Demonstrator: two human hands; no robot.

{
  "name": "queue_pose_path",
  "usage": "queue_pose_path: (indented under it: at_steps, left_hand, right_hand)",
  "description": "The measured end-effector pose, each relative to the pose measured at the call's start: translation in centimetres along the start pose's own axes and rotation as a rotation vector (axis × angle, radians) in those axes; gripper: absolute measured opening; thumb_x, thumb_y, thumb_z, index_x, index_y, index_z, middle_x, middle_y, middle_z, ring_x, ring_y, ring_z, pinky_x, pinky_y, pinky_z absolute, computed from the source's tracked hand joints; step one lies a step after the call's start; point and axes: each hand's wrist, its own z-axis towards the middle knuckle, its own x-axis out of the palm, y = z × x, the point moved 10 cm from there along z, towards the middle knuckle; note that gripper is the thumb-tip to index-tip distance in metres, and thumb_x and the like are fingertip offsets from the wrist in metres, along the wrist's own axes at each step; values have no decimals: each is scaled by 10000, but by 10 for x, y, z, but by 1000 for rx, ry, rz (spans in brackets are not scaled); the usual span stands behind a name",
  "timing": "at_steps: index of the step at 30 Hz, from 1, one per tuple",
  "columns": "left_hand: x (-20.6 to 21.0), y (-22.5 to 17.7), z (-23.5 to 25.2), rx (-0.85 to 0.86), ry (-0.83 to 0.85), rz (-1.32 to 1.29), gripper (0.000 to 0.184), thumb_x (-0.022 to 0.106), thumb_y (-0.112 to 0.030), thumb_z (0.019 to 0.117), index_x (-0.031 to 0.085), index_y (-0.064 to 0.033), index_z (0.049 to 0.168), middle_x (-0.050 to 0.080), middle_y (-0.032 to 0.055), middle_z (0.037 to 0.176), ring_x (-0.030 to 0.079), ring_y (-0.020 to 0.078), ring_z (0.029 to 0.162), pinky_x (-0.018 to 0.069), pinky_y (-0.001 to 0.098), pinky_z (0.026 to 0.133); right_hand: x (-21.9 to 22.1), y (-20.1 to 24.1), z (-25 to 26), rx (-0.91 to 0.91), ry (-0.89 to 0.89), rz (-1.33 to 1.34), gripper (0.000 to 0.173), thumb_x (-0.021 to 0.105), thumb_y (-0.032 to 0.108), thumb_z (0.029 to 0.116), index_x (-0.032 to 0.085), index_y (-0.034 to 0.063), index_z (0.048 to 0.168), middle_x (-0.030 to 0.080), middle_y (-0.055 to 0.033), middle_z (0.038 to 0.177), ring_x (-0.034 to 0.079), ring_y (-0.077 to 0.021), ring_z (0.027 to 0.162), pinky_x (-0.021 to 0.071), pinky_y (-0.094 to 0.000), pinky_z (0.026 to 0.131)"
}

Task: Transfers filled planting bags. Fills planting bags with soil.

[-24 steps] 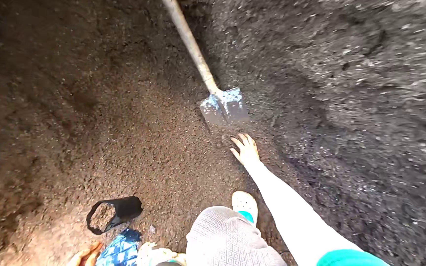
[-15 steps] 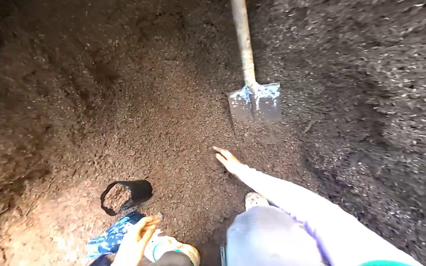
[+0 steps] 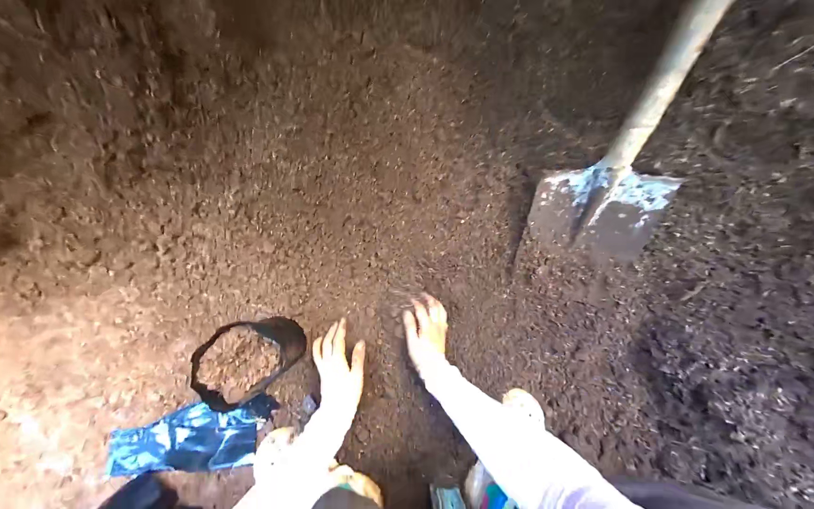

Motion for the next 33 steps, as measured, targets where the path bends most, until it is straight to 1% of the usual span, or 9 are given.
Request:
queue_pose_path:
  at_steps: [7, 10, 15, 18, 21, 23, 26, 31, 33]
  left_hand:
    - [2, 3, -21, -540, -137, -971, 412, 455, -217, 1111, 521, 7, 1450, 548, 179, 1477, 522, 223, 1362, 399, 398, 1158]
    - [-41, -33, -23, -333, -230, -972, 348, 428, -136, 1100, 586, 45, 1351, 616, 173, 1366, 575, 168, 1267, 435, 332, 1115]
    - [-139, -120, -28, 134, -207, -698, 521, 381, -239, 1073, 422, 32, 1516, 446, 190, 1564, 390, 219, 1479, 297, 388, 1242]
    - [-223, -113, -36, 224, -400, -205, 319, 502, -220, 1011, 728, -93, 1196, 559, 107, 1491, 475, 298, 1412, 367, 511, 1168]
    - [-250, -50, -39, 51, -326, 181, 294, 547, -292, 1013, 751, -201, 1204, 538, 197, 1487, 547, 481, 1260, 442, 655, 993]
    - [-229, -13, -35, -136, -23, 145, 418, 559, -251, 1038, 599, -198, 1450, 448, 204, 1565, 497, 423, 1381, 436, 590, 1101]
    - [-208, -12, -31, -94, 52, -69, 599, 562, -20, 954, 451, -55, 1541, 406, 163, 1615, 424, 269, 1479, 366, 431, 1201]
    - [-208, -27, -37, -141, 62, -135, 839, 666, 65, 846, 309, -25, 1600, 366, 156, 1641, 393, 243, 1501, 306, 396, 1241]
    - [-207, -25, -37, -208, 86, -114, 811, 701, 13, 863, 316, 34, 1577, 353, 207, 1634, 383, 275, 1504, 301, 406, 1240]
  right_hand:
    - [57, 75, -79, 307, 285, 695, 460, 554, 283, 1043, 572, 64, 1447, 323, -256, 1616, 272, -392, 1514, 224, -527, 1244]
    - [34, 109, -82, 288, 246, 953, 478, 586, 247, 1003, 536, 34, 1428, 449, -197, 1522, 441, -257, 1405, 393, -425, 1155]
    - [-3, 180, -78, 349, 343, 1470, 469, 423, 323, 1063, 404, 90, 1470, 660, -87, 1221, 671, -135, 1058, 591, -335, 869]
    - [-12, 222, -75, 366, 575, 1663, 407, 375, 391, 1064, 572, 78, 1234, 739, -86, 1004, 732, -172, 899, 633, -354, 752]
    - [-6, 244, -82, 496, 780, 1541, 507, 314, 493, 1061, 575, 92, 1231, 718, -137, 1031, 723, -262, 908, 625, -441, 736]
    - [2, 253, -89, 601, 876, 1388, 567, 256, 542, 1061, 583, 111, 1232, 707, -145, 1056, 713, -288, 934, 615, -475, 746]
    - [13, 259, -97, 639, 987, 1116, 545, 252, 512, 1070, 572, 109, 1251, 693, -139, 1063, 701, -287, 934, 603, -477, 769]
    - [-1, 273, -91, 488, 973, 654, 359, 442, 327, 1085, 512, 115, 1366, 658, -136, 1148, 683, -271, 993, 594, -484, 801]
    - [-12, 292, -84, 219, 944, 376, 505, 566, 213, 1047, 393, 121, 1513, 579, -144, 1350, 651, -262, 1121, 589, -451, 865]
